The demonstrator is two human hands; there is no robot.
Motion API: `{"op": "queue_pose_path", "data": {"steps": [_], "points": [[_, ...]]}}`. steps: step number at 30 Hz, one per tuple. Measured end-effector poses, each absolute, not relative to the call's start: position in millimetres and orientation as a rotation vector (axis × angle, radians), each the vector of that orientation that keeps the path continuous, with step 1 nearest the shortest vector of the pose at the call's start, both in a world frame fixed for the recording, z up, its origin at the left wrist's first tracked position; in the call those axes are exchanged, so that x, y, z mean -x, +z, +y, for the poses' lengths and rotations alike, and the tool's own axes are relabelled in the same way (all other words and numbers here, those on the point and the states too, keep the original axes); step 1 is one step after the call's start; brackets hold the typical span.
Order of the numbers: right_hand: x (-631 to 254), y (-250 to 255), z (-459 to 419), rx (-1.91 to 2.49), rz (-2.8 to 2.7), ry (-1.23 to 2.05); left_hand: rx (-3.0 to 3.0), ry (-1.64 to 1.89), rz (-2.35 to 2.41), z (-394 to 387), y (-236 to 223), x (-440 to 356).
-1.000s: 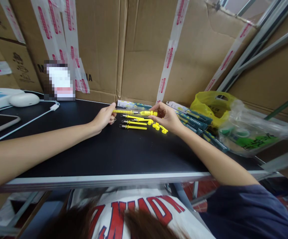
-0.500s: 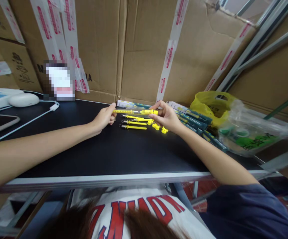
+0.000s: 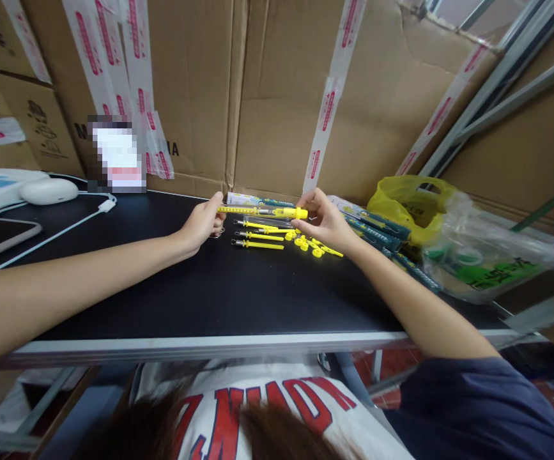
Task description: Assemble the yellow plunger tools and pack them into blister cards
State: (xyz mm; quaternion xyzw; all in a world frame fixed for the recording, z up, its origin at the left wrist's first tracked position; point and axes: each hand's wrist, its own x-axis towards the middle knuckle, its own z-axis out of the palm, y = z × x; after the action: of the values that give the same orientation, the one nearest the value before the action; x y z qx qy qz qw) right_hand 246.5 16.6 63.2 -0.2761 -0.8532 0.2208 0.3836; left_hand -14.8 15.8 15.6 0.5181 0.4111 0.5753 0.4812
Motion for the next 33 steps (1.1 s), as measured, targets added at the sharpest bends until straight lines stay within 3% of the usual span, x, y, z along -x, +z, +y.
{"op": "queue_pose_path", "data": {"steps": [10, 25, 33], "points": [[-250, 64, 19, 0.735, -2.15, 0.459, -1.254, 1.427, 1.018, 16, 17, 15], [-242, 54, 21, 0.736, -2.018, 0.697, -1.306, 1.434, 1.037, 12, 11, 15], [-242, 55, 21, 0.723, -2.049, 0.631, -1.314, 1.419, 1.039, 9, 14, 16]]}}
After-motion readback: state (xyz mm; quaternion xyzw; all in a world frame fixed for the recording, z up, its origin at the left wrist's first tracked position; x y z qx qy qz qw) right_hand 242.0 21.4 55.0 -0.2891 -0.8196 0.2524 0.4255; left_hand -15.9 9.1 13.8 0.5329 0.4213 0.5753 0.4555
